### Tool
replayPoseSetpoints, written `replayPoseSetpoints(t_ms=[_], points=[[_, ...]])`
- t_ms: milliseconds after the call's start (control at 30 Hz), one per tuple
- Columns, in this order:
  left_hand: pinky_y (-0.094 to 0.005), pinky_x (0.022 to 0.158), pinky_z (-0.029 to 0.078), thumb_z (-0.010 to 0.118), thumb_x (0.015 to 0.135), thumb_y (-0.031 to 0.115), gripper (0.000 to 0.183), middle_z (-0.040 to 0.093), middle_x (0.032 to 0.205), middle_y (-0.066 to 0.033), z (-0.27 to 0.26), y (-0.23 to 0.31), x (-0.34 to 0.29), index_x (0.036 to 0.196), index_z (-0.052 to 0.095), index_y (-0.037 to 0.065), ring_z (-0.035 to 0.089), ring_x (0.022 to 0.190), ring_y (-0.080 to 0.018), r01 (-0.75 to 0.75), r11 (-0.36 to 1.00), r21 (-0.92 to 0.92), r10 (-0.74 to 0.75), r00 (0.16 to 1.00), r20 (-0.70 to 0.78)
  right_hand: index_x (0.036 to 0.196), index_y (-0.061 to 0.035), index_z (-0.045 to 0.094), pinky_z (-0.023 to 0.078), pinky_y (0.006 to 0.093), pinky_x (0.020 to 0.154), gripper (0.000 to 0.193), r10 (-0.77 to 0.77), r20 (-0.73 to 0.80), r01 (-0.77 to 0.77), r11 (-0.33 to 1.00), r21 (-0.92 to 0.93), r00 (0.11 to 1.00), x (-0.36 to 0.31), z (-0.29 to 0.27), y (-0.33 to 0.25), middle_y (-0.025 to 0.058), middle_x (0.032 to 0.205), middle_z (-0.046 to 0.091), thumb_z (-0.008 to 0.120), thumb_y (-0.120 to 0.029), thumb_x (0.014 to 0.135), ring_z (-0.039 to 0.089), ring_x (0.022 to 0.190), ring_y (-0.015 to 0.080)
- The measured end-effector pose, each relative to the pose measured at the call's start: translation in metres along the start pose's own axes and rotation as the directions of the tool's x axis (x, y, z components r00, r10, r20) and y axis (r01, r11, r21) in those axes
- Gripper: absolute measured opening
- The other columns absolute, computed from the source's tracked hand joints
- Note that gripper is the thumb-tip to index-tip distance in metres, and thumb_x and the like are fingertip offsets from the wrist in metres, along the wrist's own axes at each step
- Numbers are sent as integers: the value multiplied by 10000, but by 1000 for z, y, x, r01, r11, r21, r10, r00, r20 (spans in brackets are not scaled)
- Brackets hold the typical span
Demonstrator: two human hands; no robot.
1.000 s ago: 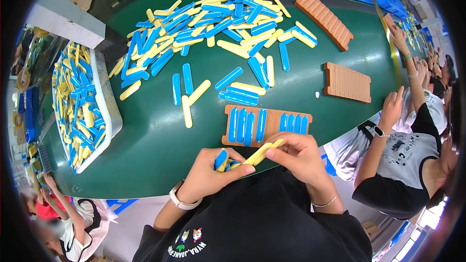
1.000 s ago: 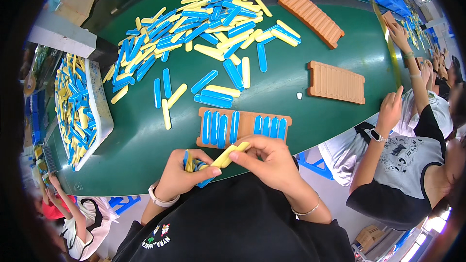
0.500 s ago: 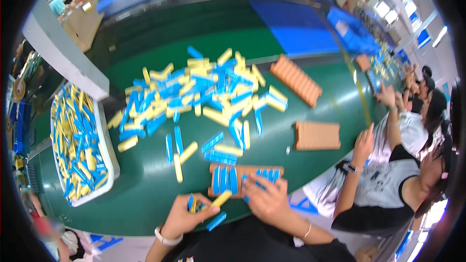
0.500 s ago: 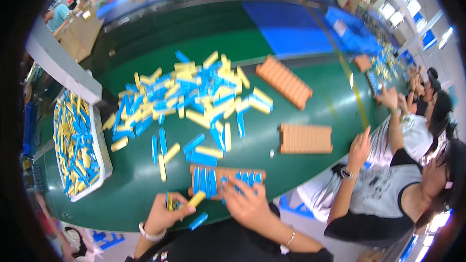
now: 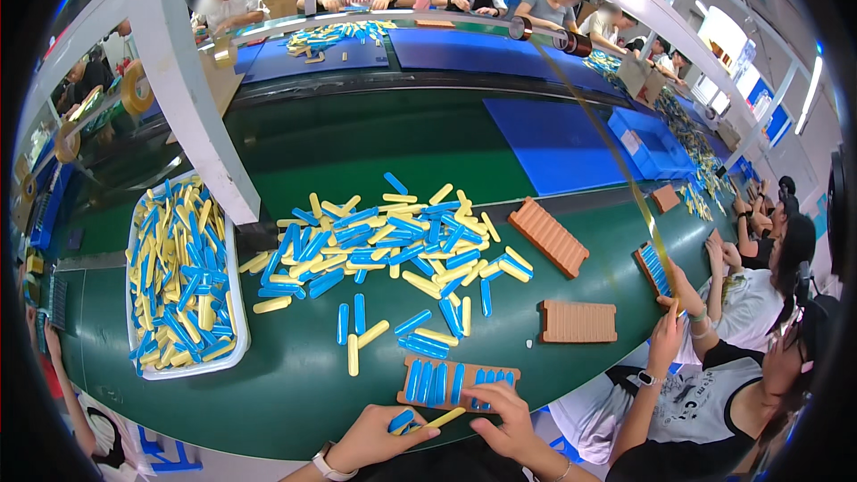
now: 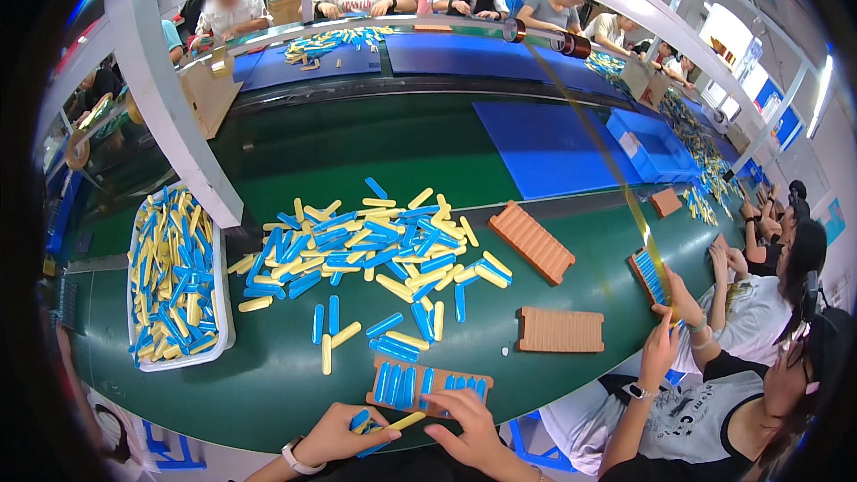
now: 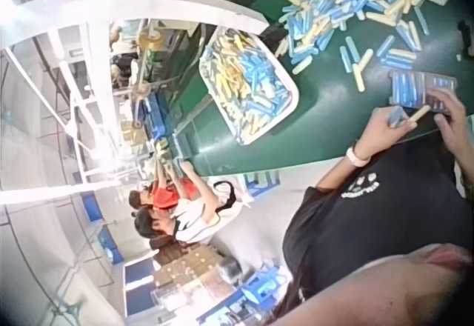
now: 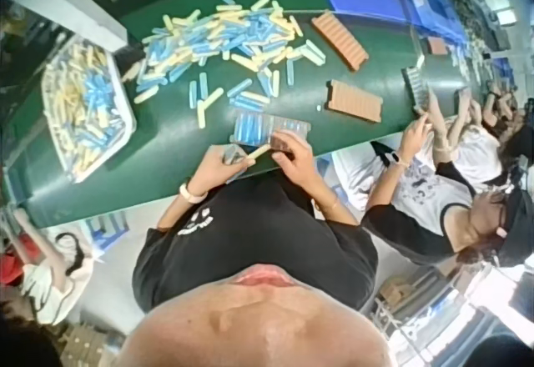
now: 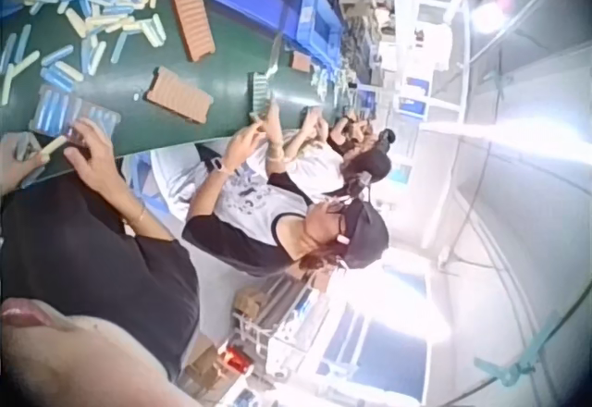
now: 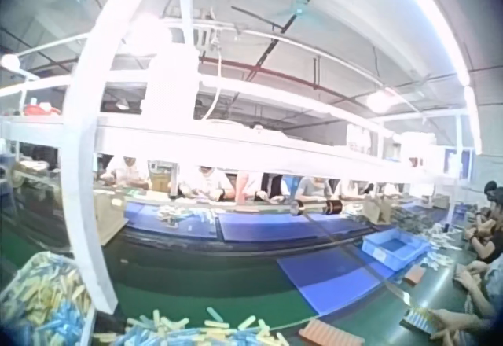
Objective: The person picks up plastic strips from a pile and places them into the slots of a mold by hand, then moves the mold along the workbench.
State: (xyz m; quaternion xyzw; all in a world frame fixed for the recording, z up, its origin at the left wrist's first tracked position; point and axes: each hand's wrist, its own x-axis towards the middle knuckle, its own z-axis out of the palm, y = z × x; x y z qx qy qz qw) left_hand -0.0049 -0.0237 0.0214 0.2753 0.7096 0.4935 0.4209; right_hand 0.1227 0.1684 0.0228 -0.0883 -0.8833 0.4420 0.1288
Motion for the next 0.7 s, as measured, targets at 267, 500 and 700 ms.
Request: replayPoseSetpoints(t_ms=[267,500,700], points=[[-348,596,512,740,794,283,249,660,756,-116,14,-5,-5,826,665,48,646,668,-302,-173,943,285,236,950,-205,909,-6,700,501,260,651,119,231,-295,-194,970,148,927,-5,-2,2,102,858,688,698,-3,791,646,778,138],[-385,588,504,729,786,326,303,648,738,-126,16,-10,-13,813,622,43,635,656,-317,18,781,624,97,984,-150,928,-19,676,470,312,650,252,-284,-279,148,894,-423,917,-6,-1,19,89,895,693,688,81,696,645,818,220],[-407,599,503,699,816,289,259,648,753,-150,11,-13,-12,860,644,40,631,668,-340,9,785,620,59,994,-89,933,-55,666,445,324,661,253,-324,-163,219,861,-459,932,-14,1,26,97,1049,675,682,55,706,635,891,218]])
